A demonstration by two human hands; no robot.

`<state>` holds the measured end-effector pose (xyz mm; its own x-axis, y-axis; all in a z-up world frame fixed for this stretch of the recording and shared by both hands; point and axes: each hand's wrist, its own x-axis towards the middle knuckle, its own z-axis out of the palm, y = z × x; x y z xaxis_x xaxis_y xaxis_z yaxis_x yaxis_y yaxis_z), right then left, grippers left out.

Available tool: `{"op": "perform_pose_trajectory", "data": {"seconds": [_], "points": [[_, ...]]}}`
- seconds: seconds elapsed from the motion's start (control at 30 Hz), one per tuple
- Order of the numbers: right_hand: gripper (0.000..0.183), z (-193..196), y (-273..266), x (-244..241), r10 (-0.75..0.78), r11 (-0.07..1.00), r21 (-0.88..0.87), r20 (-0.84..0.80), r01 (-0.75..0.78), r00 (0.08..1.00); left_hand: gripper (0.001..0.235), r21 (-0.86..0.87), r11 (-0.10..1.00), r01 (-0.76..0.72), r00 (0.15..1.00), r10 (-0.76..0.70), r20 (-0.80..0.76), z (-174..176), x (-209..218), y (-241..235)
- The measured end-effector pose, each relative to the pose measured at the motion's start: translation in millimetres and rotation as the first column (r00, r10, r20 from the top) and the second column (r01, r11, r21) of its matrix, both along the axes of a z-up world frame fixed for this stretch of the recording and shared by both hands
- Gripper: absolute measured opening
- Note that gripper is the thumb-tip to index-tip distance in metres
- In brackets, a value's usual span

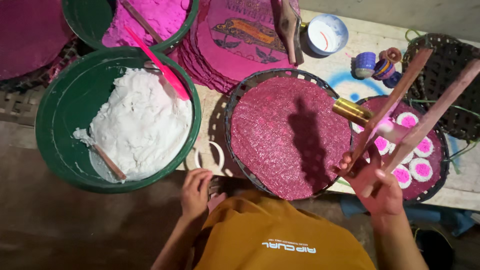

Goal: The person uses a wooden mold to shape pink and white mixtures into small cakes by pressing the mold into bowls of material and tapping it to release the cakes onto trays.

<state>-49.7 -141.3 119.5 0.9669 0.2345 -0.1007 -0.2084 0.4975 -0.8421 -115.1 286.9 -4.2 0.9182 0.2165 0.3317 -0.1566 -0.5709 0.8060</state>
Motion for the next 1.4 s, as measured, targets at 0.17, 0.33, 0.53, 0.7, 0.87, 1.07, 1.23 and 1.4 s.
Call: {"op": "perform_pose_trajectory", "data": {"seconds": [0.17, 0.33, 0.53, 0.7, 0.87, 1.07, 1.23, 1.4], "points": [[0.093, 1.9, 15.5, 15.7, 0.104, 0.985, -0.148, 0.078, -0.091, 0.991, 0.022, 0.121, 0.957, 0.262, 0.950, -0.278, 0.144, 37.5, 40.4, -34.0], [0.100, -3.7, 26.3, 47.1, 0.258, 0.918, -0.292, -0.073, -0.268, 0.963, 0.025, 0.228, 0.879, 0.418, 0.895, -0.442, 0.064, 56.6, 91.0, -44.6], [0.088, 14.0, 49.8, 75.1, 0.710, 0.617, -0.306, -0.181, -0.725, 0.681, 0.078, -0.911, -0.180, 0.372, 0.778, -0.475, 0.412, 103.2, 148.7, -41.8], [0.083, 43.1, 69.9, 97.7, 0.721, 0.319, -0.288, -0.545, -0.903, 0.428, 0.079, -0.632, -0.578, 0.515, 0.534, -0.361, 0.765, 122.7, 171.3, -51.8], [0.086, 69.2, 78.7, 128.3, 0.622, 0.168, -0.524, -0.601, -0.835, 0.502, 0.032, -0.656, -0.586, 0.475, 0.716, -0.176, 0.675, 98.2, 188.0, -72.5], [0.089, 70.9, 111.0, 130.5, 0.500, -0.018, -0.748, -0.581, -0.663, 0.643, 0.027, -0.521, -0.676, 0.521, 0.670, -0.053, 0.740, 60.1, 208.4, -59.6], [0.088, 69.7, 136.9, 123.9, 0.565, -0.039, -0.816, -0.494, -0.576, 0.661, 0.027, -0.458, -0.690, 0.560, 0.602, -0.041, 0.798, 47.7, 210.8, -37.1], [0.086, 77.9, 138.7, 117.6, 0.542, -0.027, -0.794, -0.522, -0.607, 0.659, 0.025, -0.494, -0.689, 0.530, 0.657, -0.034, 0.753, 36.9, 204.4, -50.5]]}}
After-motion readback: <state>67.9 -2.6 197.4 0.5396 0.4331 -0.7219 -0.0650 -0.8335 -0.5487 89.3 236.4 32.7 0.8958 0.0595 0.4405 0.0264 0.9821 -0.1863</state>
